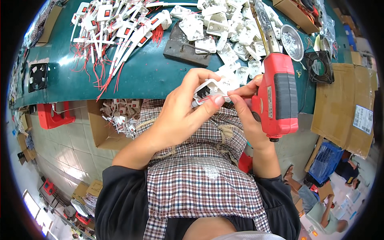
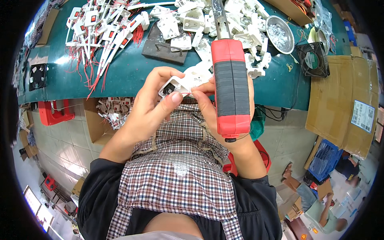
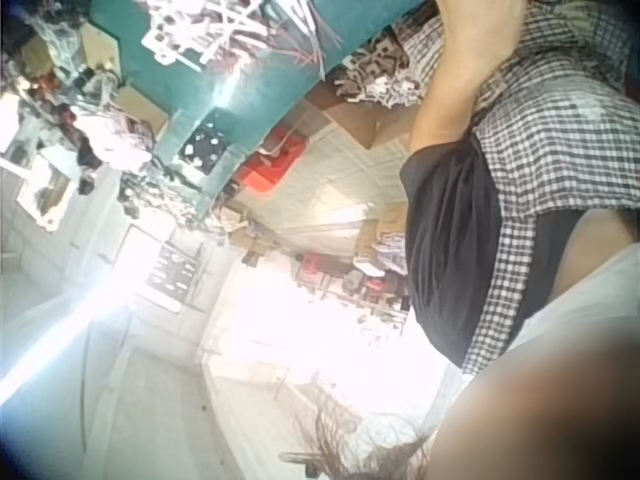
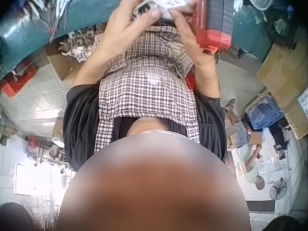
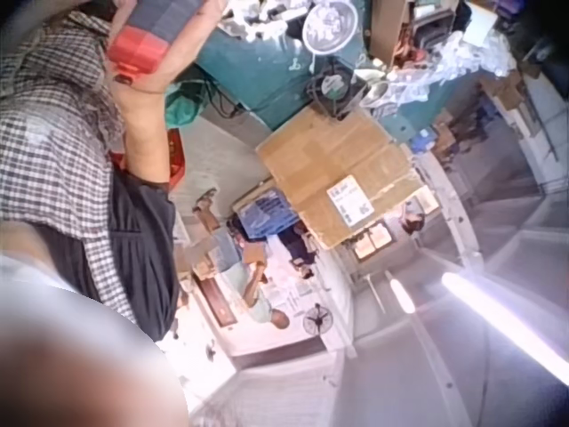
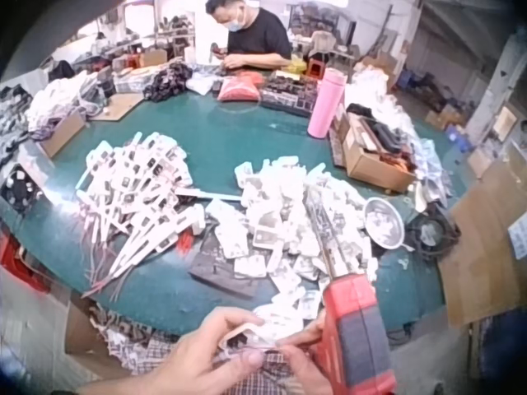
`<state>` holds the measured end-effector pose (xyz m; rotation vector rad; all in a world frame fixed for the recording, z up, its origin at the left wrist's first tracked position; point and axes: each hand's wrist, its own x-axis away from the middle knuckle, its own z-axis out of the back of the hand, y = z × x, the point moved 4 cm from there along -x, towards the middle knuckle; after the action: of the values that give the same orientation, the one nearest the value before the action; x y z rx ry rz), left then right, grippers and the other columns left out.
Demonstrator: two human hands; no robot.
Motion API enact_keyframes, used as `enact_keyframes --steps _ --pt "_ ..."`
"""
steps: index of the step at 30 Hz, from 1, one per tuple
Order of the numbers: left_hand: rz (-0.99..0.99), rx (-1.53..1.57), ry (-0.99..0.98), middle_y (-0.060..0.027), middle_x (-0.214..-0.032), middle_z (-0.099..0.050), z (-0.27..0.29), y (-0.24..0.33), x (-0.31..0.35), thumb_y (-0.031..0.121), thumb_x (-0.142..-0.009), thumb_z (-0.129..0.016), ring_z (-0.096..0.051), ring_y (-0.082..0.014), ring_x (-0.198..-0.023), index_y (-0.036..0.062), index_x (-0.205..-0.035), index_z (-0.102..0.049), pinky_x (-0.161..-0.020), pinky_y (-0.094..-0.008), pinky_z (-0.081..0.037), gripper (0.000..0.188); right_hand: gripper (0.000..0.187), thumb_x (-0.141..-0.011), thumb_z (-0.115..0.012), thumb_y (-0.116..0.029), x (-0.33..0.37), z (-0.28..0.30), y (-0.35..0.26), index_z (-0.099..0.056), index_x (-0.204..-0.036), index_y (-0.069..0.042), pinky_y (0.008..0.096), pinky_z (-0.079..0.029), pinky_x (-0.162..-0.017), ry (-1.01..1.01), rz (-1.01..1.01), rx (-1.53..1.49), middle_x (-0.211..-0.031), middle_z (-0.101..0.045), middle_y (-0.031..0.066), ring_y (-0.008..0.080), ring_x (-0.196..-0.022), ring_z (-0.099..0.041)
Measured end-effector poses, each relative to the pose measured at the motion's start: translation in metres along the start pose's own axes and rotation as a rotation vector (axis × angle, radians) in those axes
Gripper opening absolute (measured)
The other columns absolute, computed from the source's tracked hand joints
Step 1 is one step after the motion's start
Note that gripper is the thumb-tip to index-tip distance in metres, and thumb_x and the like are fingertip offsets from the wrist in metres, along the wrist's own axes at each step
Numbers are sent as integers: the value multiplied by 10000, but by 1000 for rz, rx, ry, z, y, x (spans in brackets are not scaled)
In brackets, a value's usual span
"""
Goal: Soldering wires to light bulb components on an assembly line.
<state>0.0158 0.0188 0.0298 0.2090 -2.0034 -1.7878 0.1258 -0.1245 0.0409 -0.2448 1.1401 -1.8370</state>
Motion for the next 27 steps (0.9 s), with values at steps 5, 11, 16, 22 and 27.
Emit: enact_keyframes --steps 5,11,16,22,27 --pt "-37 97 44 -88 -1012 -672 2 -9 0 75 -883 -748 -656 -97 -850 27 -1173 -483 -667 -247 -534 396 463 -878 -698 82 4 -3 -2 -436 -1241 -36 248 -535 -750 64 -32 19 -960 -618 70 131 -882 -681" --pt "-238 -27 116 -61 -1002 -650 -1 -4 0 -47 -822 -774 -672 -96 -881 39 -1134 -489 -685 -209 -546 432 449 -875 -698 84 6 -7 -4 -449 -1228 -37 248 -482 -751 180 -232 -413 -920 -622 56 110 -829 -645" --pt "-291 -205 241 -50 -967 -636 -1 -2 0 -46 -804 -794 -676 -94 -847 25 -1049 -543 -724 -218 -552 357 386 -914 -672 25 12 -2 -1 -472 -1243 -4 318 -529 -845 288 -287 -323 -867 -632 74 136 -833 -650" --pt "-459 -420 341 -48 -953 -636 -6 -15 -6 -37 -801 -792 -668 -90 -799 11 -996 -573 -656 -231 -545 296 411 -985 -628 -196 46 36 -11 -469 -1303 9 351 -535 -731 198 -313 -183 -1037 -562 91 130 -715 -584" --pt "-541 -494 400 -48 -897 -637 -10 -13 -10 -40 -765 -784 -666 -120 -745 30 -938 -592 -604 -246 -515 268 524 -937 -692 -258 93 65 -17 -464 -1343 -17 293 -465 -609 16 -413 -155 -1016 -523 84 105 -629 -489"
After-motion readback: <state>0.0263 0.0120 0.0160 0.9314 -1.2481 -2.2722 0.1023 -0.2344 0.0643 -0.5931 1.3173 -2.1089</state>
